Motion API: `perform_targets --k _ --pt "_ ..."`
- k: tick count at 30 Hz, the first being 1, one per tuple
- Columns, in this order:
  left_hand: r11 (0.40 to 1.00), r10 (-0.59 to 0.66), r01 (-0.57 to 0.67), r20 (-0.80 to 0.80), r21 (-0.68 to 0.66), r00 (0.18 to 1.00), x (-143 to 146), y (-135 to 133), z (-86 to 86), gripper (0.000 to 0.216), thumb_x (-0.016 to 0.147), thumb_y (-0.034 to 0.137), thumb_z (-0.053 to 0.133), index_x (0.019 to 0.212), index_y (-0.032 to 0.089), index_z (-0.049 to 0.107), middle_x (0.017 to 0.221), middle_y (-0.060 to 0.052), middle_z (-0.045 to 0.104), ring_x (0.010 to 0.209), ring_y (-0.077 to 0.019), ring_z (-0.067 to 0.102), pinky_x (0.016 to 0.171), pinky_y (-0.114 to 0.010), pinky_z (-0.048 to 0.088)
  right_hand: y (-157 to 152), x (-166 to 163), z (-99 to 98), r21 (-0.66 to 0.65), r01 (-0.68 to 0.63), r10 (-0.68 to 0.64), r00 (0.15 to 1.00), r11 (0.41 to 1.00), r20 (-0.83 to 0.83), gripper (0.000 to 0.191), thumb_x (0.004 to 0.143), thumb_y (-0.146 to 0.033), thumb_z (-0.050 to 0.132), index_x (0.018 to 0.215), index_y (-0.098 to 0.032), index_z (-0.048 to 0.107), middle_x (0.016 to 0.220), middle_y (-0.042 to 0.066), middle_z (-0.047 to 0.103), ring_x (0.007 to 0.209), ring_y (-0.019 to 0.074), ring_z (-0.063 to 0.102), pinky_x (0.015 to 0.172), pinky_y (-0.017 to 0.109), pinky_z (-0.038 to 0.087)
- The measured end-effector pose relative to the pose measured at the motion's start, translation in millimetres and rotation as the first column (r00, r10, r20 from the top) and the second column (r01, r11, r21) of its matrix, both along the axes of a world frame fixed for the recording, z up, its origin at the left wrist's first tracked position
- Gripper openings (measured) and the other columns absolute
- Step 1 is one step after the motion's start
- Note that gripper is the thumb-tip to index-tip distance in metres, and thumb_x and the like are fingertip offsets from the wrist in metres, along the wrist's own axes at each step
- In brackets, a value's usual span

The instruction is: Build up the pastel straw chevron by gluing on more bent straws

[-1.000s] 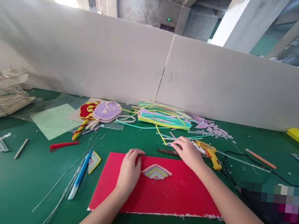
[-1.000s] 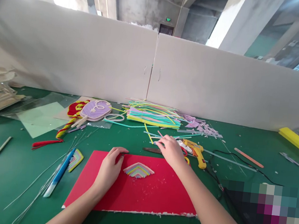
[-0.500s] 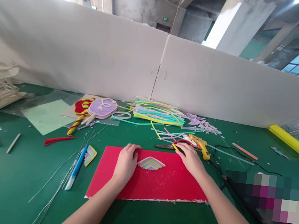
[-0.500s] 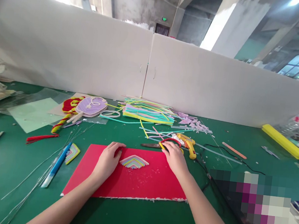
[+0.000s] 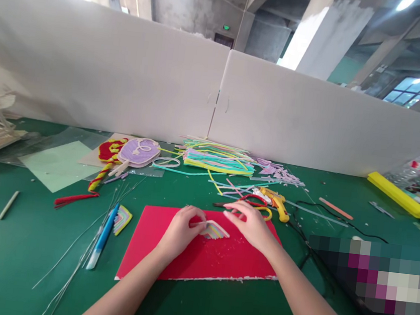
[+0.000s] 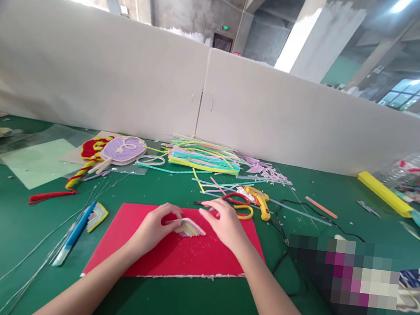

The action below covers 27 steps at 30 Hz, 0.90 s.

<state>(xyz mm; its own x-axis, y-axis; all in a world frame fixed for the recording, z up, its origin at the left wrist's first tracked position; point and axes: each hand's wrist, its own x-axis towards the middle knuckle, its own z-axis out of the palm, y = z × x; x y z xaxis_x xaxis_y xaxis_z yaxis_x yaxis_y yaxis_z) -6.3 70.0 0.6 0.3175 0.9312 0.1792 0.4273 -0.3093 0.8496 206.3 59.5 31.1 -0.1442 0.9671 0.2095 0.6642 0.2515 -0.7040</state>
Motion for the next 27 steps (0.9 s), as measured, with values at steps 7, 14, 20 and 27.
perform_targets --k 7,14,20,27 --pt "0.981 0.017 0.045 0.314 -0.191 0.949 3 -1 6.3 0.022 0.077 0.038 0.057 0.087 0.018 0.061 0.087 -0.004 0.068 0.084 -0.0186 0.065 0.073 -0.028 0.052 0 -24 21.5 -0.233 -0.214 0.210 0.977 0.949 -0.043 0.013 0.079 -0.031 0.063 0.075 -0.022 0.071 0.076 0.001 0.063 0.067 0.0149 0.058 0.061 0.027 0.044" --pt "0.957 0.176 -0.035 0.484 -0.287 0.857 2 5 5.5 0.047 0.081 0.055 0.049 0.107 0.016 0.055 0.107 -0.010 0.066 0.099 -0.0220 0.064 0.086 -0.034 0.050 3 -36 -2.5 -0.327 0.044 -0.281 0.625 0.944 -0.728 0.032 0.065 -0.040 0.075 0.086 -0.018 0.065 0.085 0.004 0.069 0.075 0.0161 0.064 0.061 0.025 0.050" --pt "0.974 0.127 -0.030 0.437 -0.223 0.891 3 6 -0.3 0.038 0.074 0.044 0.062 0.100 0.017 0.057 0.102 -0.007 0.069 0.096 -0.0218 0.065 0.084 -0.034 0.051 -7 -57 -13.0 -0.381 -0.043 -0.326 0.433 0.924 -0.840 0.035 0.064 -0.034 0.077 0.092 -0.018 0.064 0.095 0.006 0.070 0.087 0.0189 0.067 0.075 0.031 0.057" --pt "0.977 0.142 -0.056 0.431 -0.205 0.891 1 7 -2.5 0.032 0.074 0.036 0.061 0.099 0.017 0.055 0.086 -0.004 0.068 0.081 -0.0184 0.066 0.072 -0.029 0.053 -3 -46 -13.8 -0.426 0.055 -0.397 0.488 0.903 -0.778 0.041 0.064 -0.041 0.075 0.095 -0.018 0.060 0.088 0.004 0.069 0.077 0.0167 0.066 0.056 0.025 0.057"
